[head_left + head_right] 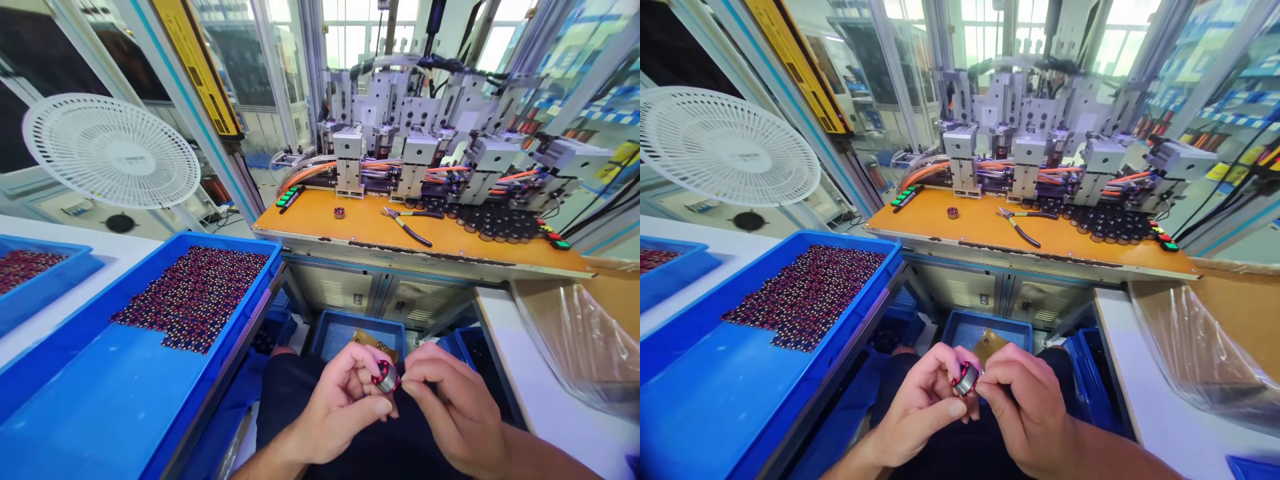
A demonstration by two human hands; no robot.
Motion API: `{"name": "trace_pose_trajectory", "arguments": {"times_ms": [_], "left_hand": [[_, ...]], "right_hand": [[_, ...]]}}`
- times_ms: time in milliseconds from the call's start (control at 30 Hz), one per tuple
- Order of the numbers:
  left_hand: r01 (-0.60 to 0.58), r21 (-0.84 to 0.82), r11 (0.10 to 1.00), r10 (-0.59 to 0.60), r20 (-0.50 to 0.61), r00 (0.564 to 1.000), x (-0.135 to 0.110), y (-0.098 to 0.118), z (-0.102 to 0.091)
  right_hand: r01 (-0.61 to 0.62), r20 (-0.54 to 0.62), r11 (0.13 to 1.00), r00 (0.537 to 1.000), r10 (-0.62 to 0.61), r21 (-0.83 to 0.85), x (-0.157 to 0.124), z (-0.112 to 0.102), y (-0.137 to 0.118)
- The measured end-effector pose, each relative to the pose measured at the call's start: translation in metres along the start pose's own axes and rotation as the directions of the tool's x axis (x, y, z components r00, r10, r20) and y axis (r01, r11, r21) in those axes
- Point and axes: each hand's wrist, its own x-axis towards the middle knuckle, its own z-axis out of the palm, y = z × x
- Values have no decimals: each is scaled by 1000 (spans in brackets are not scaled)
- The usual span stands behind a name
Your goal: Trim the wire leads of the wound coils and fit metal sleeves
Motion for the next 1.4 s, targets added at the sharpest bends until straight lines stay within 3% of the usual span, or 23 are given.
{"name": "trace_pose_trajectory", "arguments": {"times_ms": [200,333,400,500,600,767,833,933,1000,1067,1100,1167,1200,1233,1300,1400], "left_hand": [[-196,95,976,198,-17,980,1,0,3],[-319,317,893,363,-91,927,0,-2,2],[-347,391,852,416,-105,903,0,-3,1],[-353,446,823,441,-107,891,0,-3,-2],[-356,524,774,461,-81,884,1,-1,-5],[-402,577,711,502,-15,865,4,4,-10],[-423,568,707,507,11,862,4,5,-11],[-426,547,720,492,31,870,5,6,-11],[-419,533,736,474,36,880,6,5,-12],[-395,508,766,445,25,895,8,3,-16],[-372,492,787,427,1,904,9,2,-19],[-311,481,820,399,-91,913,9,1,-27],[-282,504,817,404,-150,902,8,1,-32],[-264,551,792,434,-204,877,7,2,-35],[-256,696,671,540,-222,812,2,4,-38],[-308,852,422,611,-16,791,-7,10,-26]], "right_hand": [[-35,-122,999,992,38,29,-3,8,-2],[-206,-163,974,962,220,98,-4,12,-8],[-367,-93,907,915,392,206,-3,13,-10],[-575,127,718,807,577,392,-4,12,-11],[-650,274,549,740,614,526,-8,13,-7],[-707,390,352,658,644,613,-15,20,3],[-709,422,298,648,634,639,-16,23,6],[-668,451,271,695,560,693,-18,28,10],[-641,456,273,728,512,717,-19,32,12],[-611,412,334,760,503,718,-20,34,14],[-580,345,424,788,510,696,-20,34,15],[-421,89,743,892,443,520,-17,32,19],[-285,-62,901,945,322,328,-16,30,21],[-140,-173,985,972,156,102,-14,28,24],[70,-246,966,960,-132,-247,-13,25,30],[162,-228,912,938,-261,-378,-16,23,39]]}}
